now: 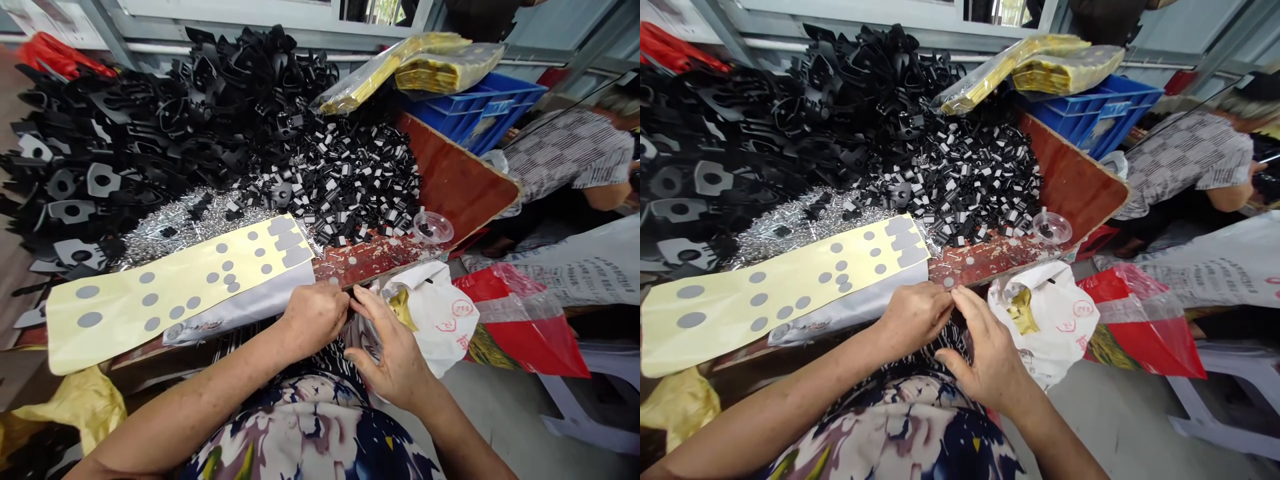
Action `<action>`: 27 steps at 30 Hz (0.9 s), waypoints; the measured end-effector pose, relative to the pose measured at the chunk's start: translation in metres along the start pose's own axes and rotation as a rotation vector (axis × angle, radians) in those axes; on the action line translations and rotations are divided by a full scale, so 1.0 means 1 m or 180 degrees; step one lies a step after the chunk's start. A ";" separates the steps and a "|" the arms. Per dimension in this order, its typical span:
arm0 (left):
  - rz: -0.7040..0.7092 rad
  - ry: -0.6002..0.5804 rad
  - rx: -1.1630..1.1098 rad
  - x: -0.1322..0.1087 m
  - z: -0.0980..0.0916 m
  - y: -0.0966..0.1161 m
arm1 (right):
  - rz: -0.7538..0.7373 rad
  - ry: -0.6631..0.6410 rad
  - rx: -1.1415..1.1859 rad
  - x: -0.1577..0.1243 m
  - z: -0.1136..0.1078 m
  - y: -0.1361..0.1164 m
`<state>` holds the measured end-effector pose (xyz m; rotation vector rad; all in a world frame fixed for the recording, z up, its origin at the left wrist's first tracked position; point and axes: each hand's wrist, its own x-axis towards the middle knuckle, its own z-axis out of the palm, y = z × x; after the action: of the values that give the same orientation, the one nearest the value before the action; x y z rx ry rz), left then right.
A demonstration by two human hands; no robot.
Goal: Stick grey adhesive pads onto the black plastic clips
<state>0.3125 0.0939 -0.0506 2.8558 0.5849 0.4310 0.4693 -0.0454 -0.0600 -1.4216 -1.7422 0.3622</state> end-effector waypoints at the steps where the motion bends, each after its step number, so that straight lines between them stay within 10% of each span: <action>1: 0.0054 -0.0078 0.0007 0.000 0.000 -0.001 | 0.0026 -0.0027 0.0047 0.001 0.000 0.000; 15: -0.0935 -0.0447 -0.3697 -0.002 -0.006 -0.012 | 0.0771 0.0474 0.2513 0.007 0.006 0.027; 27: -0.1428 -0.0346 -0.3622 -0.006 -0.009 -0.012 | 0.0936 0.0519 0.2693 0.010 0.010 0.030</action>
<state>0.2997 0.1036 -0.0463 1.6049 0.6439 0.3537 0.4815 -0.0236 -0.0824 -1.0213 -1.0288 0.9762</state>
